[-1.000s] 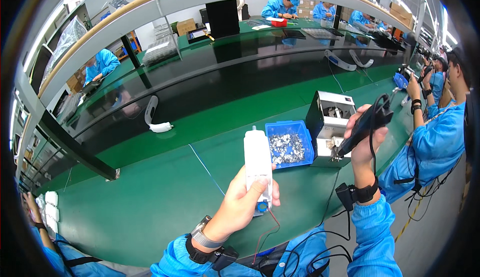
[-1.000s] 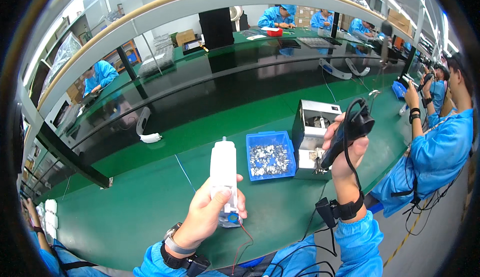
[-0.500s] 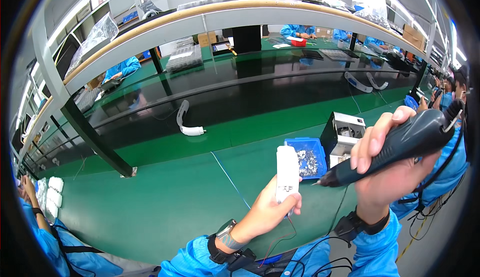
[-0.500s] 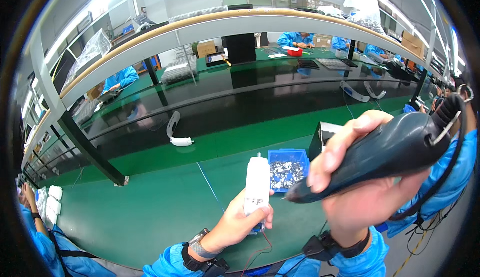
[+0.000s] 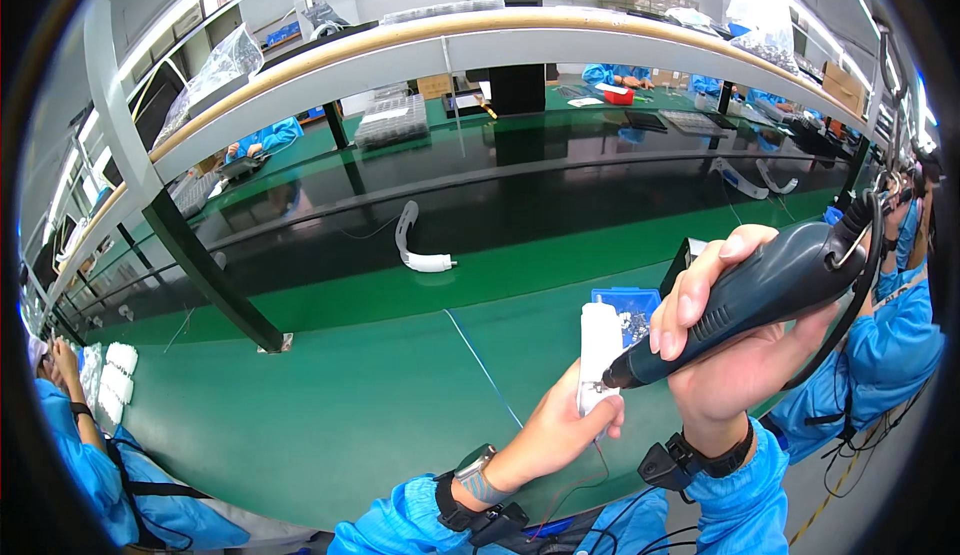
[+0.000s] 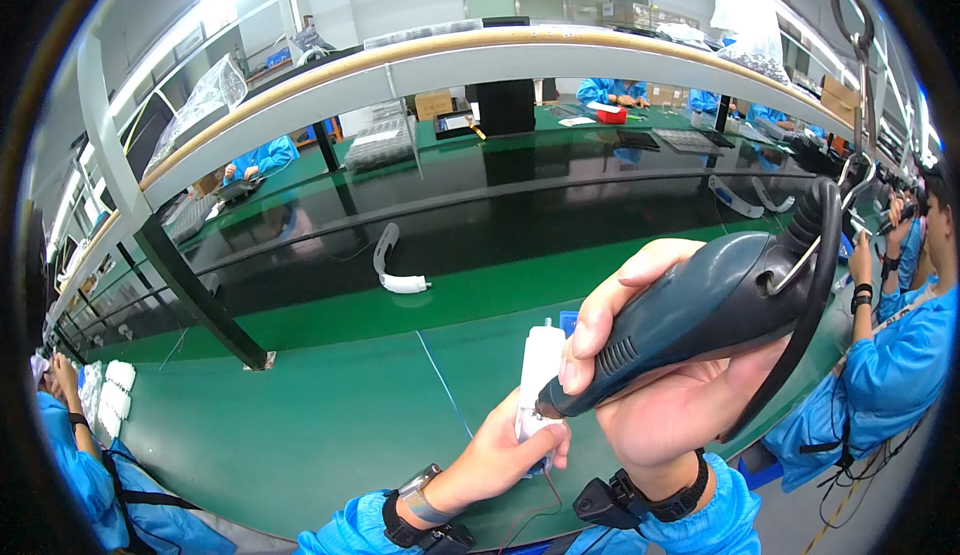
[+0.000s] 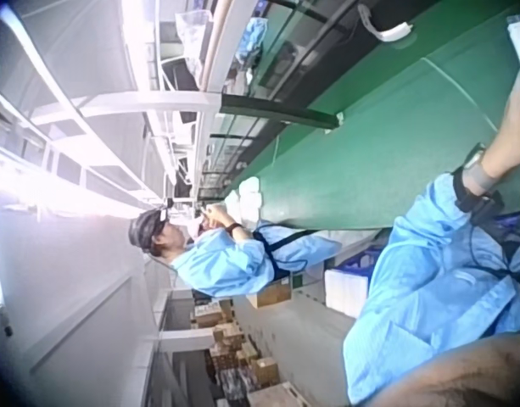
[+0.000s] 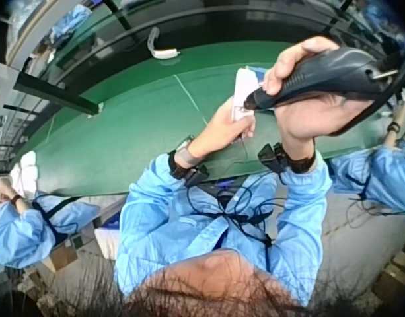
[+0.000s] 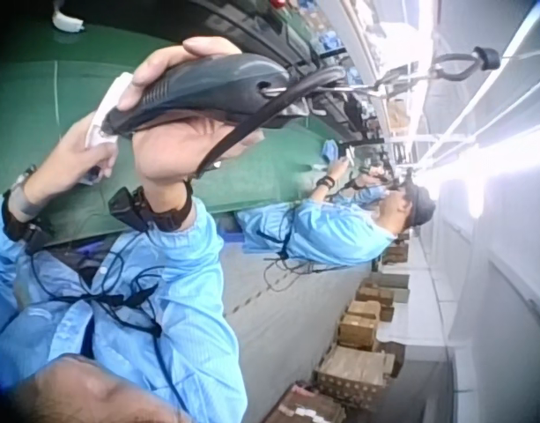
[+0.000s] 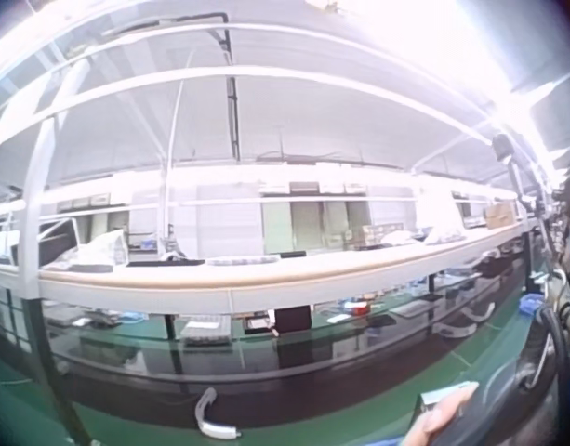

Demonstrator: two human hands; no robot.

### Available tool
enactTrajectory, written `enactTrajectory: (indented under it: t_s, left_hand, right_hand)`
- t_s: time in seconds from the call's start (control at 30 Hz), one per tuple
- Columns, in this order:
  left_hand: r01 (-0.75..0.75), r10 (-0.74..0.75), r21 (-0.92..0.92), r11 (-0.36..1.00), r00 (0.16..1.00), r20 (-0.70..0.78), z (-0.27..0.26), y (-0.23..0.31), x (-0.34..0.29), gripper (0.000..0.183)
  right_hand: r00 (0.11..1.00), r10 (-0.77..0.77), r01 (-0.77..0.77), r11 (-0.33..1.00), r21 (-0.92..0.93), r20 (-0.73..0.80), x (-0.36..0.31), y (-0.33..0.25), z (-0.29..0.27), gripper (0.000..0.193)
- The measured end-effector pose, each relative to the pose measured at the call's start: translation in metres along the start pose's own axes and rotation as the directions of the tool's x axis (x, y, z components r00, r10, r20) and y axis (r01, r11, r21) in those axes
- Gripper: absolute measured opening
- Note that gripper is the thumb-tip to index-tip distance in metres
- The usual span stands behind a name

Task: The worker is assembling small electronic or plastic components using an electric screwdriver at an industrial workbench.

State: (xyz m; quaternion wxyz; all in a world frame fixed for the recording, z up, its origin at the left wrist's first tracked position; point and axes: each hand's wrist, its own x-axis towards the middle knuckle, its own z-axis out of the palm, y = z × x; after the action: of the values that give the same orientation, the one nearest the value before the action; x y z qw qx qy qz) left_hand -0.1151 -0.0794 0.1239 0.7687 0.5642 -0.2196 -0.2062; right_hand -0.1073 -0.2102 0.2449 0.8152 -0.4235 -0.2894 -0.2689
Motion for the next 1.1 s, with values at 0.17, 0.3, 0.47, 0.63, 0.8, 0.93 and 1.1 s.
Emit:
enactTrajectory:
  t_s: [0.17, 0.3, 0.47, 0.63, 0.8, 0.93, 1.1]
  left_hand:
    - [-0.028, 0.028, 0.008, 1.0, 1.0, -0.009, 0.001, -0.003, 0.002, 0.039]
    - [-0.01, 0.009, -0.025, 1.0, 1.0, -0.003, -0.001, 0.0, 0.002, 0.039]
    - [0.005, -0.004, -0.017, 1.0, 1.0, 0.022, 0.003, 0.0, 0.002, 0.037]
    - [0.037, -0.038, 0.043, 0.998, 0.999, 0.016, 0.007, 0.0, 0.001, 0.034]
    - [-0.012, 0.013, 0.026, 1.0, 1.0, -0.026, 0.011, 0.006, -0.001, 0.034]
    - [-0.043, 0.043, 0.005, 0.999, 0.982, -0.185, -0.014, 0.008, 0.0, 0.033]
    - [-0.273, 0.41, 0.344, 0.898, 0.803, -0.433, -0.092, 0.018, 0.028, 0.025]
  right_hand:
    - [0.993, 0.033, -0.03, 0.999, -0.02, 0.117, 0.004, 0.003, 0.003, 0.075]
    - [0.979, 0.061, -0.064, 0.998, 0.009, 0.194, 0.006, 0.006, 0.004, 0.077]
    - [0.953, 0.152, -0.152, 0.988, -0.019, 0.262, 0.007, -0.004, 0.002, 0.078]
    - [0.958, 0.179, -0.168, 0.984, -0.066, 0.224, 0.0, -0.004, 0.002, 0.087]
    - [0.992, 0.101, -0.098, 0.995, -0.03, 0.083, 0.011, -0.005, -0.005, 0.075]
    - [0.999, 0.023, -0.022, 1.0, 0.008, -0.035, 0.02, -0.024, -0.034, 0.08]
    - [0.991, 0.125, -0.136, 0.89, -0.436, -0.055, 0.019, -0.019, -0.091, 0.064]
